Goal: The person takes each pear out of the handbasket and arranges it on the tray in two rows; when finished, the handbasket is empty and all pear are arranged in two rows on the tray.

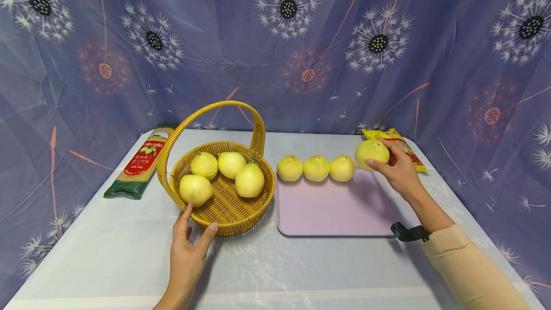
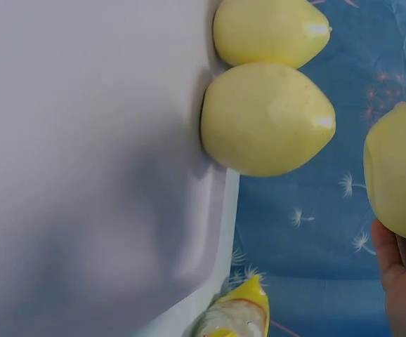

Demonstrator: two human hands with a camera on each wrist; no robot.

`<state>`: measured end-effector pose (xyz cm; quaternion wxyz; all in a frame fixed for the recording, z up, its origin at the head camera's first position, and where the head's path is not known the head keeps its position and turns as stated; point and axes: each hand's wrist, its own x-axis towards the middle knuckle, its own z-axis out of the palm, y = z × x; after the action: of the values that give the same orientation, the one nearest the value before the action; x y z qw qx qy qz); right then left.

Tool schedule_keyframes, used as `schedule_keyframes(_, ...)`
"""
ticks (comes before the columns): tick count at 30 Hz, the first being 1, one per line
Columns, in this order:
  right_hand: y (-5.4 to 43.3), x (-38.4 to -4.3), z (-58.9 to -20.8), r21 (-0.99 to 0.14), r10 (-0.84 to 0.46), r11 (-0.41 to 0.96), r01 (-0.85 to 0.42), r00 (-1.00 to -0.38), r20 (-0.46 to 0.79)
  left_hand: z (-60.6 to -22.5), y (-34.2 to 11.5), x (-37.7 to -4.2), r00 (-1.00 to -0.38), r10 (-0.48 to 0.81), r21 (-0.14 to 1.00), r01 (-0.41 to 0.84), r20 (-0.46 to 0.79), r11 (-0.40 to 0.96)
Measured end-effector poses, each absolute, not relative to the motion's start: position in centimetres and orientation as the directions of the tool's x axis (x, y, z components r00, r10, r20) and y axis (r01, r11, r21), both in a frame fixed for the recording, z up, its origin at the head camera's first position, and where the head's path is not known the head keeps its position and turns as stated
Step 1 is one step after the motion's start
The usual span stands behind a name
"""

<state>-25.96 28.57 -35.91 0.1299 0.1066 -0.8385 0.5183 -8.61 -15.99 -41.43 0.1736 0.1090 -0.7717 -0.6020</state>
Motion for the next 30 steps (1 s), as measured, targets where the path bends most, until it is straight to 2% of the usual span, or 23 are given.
schedule_keyframes(13,30.0,-26.2,-36.1,-0.818,-0.039,0.538,-0.205,-0.975,0.219,-41.5,-16.0,-8.6,-0.912,-0.383,0.966,0.046,0.145,0.255)
schedule_keyframes(30,31.2,-27.1,-37.1,-0.766,-0.033,0.627,-0.142,-0.987,0.156,-41.5,-15.9,-8.6,-0.913,-0.383,0.967,0.043,0.141,0.252)
